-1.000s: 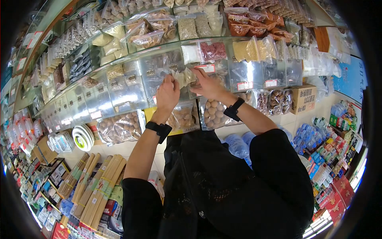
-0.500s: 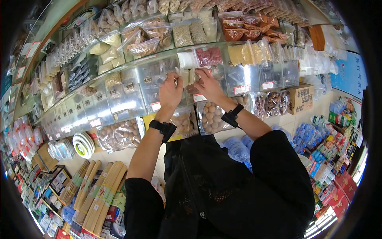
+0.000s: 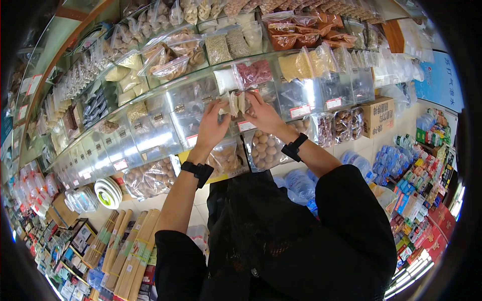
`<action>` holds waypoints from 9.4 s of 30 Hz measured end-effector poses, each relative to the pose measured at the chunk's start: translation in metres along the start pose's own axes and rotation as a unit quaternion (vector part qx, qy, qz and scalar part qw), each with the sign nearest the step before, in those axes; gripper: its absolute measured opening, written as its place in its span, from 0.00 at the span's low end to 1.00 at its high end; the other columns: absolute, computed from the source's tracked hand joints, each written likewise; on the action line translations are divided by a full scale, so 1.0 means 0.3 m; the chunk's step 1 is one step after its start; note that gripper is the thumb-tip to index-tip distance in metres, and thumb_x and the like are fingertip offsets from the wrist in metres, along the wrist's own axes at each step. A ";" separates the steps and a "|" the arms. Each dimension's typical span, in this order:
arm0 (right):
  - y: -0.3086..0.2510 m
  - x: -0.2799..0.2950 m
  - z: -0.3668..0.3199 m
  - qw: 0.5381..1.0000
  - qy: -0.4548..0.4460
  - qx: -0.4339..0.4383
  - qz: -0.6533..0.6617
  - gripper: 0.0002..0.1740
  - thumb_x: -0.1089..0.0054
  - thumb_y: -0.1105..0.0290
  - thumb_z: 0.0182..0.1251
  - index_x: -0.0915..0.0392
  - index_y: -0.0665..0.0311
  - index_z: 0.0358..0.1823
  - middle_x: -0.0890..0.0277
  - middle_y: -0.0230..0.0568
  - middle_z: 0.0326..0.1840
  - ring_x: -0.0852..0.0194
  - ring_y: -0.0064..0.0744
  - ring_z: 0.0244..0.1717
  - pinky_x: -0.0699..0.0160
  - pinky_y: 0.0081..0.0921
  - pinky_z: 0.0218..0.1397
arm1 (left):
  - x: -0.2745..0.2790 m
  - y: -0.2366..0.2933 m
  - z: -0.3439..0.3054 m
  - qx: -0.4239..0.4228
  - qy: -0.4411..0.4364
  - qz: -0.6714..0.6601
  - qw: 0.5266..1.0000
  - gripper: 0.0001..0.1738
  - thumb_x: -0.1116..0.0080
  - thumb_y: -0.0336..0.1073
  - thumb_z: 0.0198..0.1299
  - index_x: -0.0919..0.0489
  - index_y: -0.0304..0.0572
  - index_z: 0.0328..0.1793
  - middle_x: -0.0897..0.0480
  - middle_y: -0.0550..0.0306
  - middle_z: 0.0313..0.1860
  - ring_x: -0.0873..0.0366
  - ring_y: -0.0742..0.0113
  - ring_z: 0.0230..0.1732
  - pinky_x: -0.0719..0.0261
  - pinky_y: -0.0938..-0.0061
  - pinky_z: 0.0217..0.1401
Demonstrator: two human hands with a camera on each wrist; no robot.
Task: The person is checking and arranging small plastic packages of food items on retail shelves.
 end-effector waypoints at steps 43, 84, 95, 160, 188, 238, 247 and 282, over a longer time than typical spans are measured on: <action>0.015 0.545 0.619 0.902 0.111 0.204 -0.363 0.09 0.37 0.66 0.65 0.21 0.64 0.39 0.23 0.41 0.51 0.32 0.43 0.64 0.36 0.38 0.71 | 0.047 0.121 0.087 -0.078 0.077 -0.078 0.991 0.12 0.48 0.23 0.66 0.22 0.37 0.53 0.18 0.48 0.55 0.23 0.44 0.59 0.25 0.58 0.63; -0.573 0.339 -0.387 0.966 0.048 0.236 0.091 0.13 0.32 0.65 0.68 0.18 0.67 0.47 0.22 0.40 0.42 0.24 0.34 0.48 0.27 0.30 0.55 | 0.348 0.540 -0.434 -0.249 0.067 0.045 0.965 0.09 0.42 0.36 0.72 0.23 0.38 0.50 0.13 0.47 0.44 0.15 0.45 0.43 0.18 0.60 0.44; -0.749 0.310 -0.600 0.956 0.083 0.282 0.013 0.12 0.35 0.62 0.72 0.18 0.66 0.41 0.24 0.38 0.42 0.26 0.35 0.48 0.28 0.31 0.53 | 0.386 0.544 -0.642 -0.232 0.029 -0.028 0.972 0.14 0.39 0.40 0.70 0.20 0.36 0.51 0.13 0.46 0.47 0.14 0.49 0.49 0.19 0.62 0.52; -0.213 0.789 -0.497 0.963 0.015 0.195 -0.184 0.10 0.38 0.63 0.70 0.23 0.63 0.37 0.25 0.40 0.40 0.23 0.46 0.43 0.22 0.39 0.48 | -0.110 0.752 -0.020 -0.341 -0.177 0.097 0.918 0.17 0.39 0.43 0.68 0.24 0.38 0.54 0.17 0.49 0.44 0.18 0.47 0.46 0.21 0.58 0.50; -0.043 0.470 0.413 0.886 0.099 0.297 -0.342 0.10 0.42 0.68 0.65 0.14 0.66 0.35 0.22 0.49 0.58 0.33 0.50 0.68 0.41 0.43 0.78 | 0.313 0.433 0.207 -0.077 0.120 0.069 0.987 0.12 0.37 0.38 0.70 0.20 0.34 0.47 0.13 0.45 0.39 0.15 0.57 0.41 0.21 0.71 0.51; -0.067 0.698 -0.217 0.985 0.061 0.112 -0.112 0.11 0.44 0.71 0.74 0.18 0.70 0.49 0.19 0.46 0.51 0.23 0.46 0.55 0.26 0.37 0.63 | -0.161 0.233 0.819 -0.177 -0.241 0.395 0.869 0.14 0.44 0.29 0.56 0.09 0.53 0.40 0.12 0.52 0.43 0.26 0.55 0.62 0.40 0.53 0.67; -0.092 0.745 -0.237 0.984 0.078 0.124 -0.098 0.11 0.44 0.71 0.74 0.18 0.72 0.47 0.19 0.47 0.50 0.23 0.48 0.55 0.25 0.38 0.62 | -0.083 0.335 0.704 -0.195 -0.208 0.264 0.921 0.21 0.46 0.29 0.58 0.20 0.45 0.60 0.17 0.45 0.55 0.25 0.44 0.63 0.29 0.56 0.70; -0.024 0.686 -0.325 0.998 0.048 0.041 -0.007 0.13 0.47 0.66 0.77 0.22 0.67 0.53 0.21 0.49 0.54 0.23 0.54 0.57 0.24 0.41 0.61 | -0.118 0.320 0.736 -0.157 0.092 0.405 0.896 0.26 0.41 0.44 0.65 0.25 0.36 0.64 0.17 0.46 0.55 0.25 0.48 0.63 0.35 0.46 0.71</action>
Point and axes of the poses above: each hand's wrist, its own z-axis towards the middle knuckle, its own x-axis out of the back of the hand, y = z × x, the point moved 3 cm from there along z, towards the middle knuckle
